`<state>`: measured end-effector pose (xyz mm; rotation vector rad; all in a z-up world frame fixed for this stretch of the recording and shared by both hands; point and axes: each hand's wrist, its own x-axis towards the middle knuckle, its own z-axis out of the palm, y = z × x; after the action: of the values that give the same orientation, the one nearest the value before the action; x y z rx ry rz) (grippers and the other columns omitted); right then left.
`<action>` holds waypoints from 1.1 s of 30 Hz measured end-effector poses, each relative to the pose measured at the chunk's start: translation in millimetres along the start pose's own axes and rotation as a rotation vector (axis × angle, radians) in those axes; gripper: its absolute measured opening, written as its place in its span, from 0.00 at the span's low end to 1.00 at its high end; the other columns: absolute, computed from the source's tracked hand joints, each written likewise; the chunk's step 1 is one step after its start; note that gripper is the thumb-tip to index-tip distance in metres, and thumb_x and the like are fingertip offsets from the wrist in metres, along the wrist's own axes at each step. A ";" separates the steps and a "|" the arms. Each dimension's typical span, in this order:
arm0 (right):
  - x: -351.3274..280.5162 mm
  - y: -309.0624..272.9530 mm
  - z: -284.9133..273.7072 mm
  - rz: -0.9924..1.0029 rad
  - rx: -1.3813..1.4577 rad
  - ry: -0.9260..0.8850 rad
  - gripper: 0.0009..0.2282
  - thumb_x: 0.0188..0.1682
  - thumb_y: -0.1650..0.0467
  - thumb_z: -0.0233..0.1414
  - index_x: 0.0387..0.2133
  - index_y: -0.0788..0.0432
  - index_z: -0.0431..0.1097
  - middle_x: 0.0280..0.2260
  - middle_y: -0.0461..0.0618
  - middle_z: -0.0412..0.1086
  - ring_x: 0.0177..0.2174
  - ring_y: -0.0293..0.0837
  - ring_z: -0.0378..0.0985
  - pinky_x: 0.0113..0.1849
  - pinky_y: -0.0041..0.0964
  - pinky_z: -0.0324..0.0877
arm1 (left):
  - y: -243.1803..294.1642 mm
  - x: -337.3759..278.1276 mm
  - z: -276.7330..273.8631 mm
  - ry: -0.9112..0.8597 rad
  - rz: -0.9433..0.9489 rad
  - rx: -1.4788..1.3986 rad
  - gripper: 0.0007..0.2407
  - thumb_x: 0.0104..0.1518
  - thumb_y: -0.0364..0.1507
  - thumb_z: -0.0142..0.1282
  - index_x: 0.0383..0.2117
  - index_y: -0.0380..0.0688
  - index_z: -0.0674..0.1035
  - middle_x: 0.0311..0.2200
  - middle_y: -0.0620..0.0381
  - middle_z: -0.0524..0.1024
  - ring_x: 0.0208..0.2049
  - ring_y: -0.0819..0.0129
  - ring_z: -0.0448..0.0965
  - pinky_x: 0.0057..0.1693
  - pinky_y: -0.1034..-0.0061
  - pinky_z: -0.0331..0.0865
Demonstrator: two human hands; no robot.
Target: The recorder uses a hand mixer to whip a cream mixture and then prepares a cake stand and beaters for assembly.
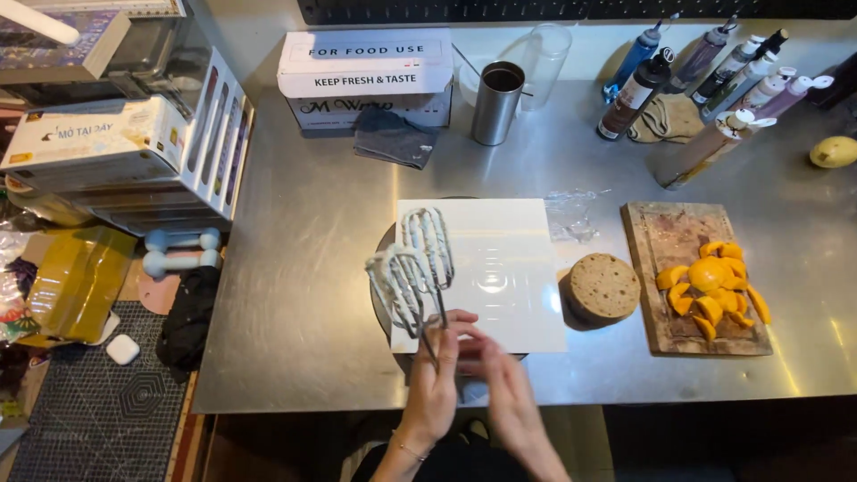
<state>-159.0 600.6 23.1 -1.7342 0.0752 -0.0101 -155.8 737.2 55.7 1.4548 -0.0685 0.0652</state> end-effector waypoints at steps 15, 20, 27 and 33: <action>77.1 21.1 -39.7 -0.065 -0.251 0.017 0.15 0.61 0.64 0.45 0.32 0.62 0.72 0.16 0.45 0.59 0.17 0.34 0.56 0.21 0.30 0.52 | -44.4 -47.3 -101.5 0.475 -0.454 0.195 0.24 0.70 0.45 0.35 0.29 0.34 0.74 0.18 0.62 0.63 0.15 0.79 0.58 0.21 0.83 0.54; 76.9 9.3 -24.6 -0.221 -0.455 0.156 0.10 0.57 0.67 0.47 0.40 0.62 0.71 0.24 0.56 0.74 0.16 0.48 0.68 0.22 0.42 0.63 | -7.4 -55.5 -138.2 0.622 -0.223 -0.311 0.15 0.67 0.32 0.37 0.51 0.36 0.73 0.23 0.66 0.59 0.19 0.82 0.54 0.24 0.84 0.51; 73.7 29.1 -23.7 -0.415 -1.040 0.159 0.07 0.54 0.68 0.51 0.43 0.54 0.74 0.26 0.55 0.74 0.23 0.58 0.77 0.25 0.51 0.70 | -18.7 -61.2 -154.9 0.708 -0.328 -0.447 0.18 0.71 0.35 0.33 0.51 0.32 0.73 0.19 0.67 0.53 0.16 0.82 0.46 0.21 0.84 0.41; 70.9 3.4 -24.6 -0.450 -1.120 0.184 0.07 0.54 0.68 0.53 0.43 0.52 0.75 0.24 0.50 0.71 0.20 0.54 0.75 0.22 0.47 0.67 | -11.8 -43.8 -150.2 0.598 -0.329 -0.367 0.16 0.69 0.32 0.36 0.49 0.31 0.75 0.19 0.66 0.55 0.17 0.82 0.49 0.22 0.84 0.43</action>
<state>-89.7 571.8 21.2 -2.8293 -0.2212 -0.5492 -197.3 884.9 23.1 1.0170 0.6163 0.2045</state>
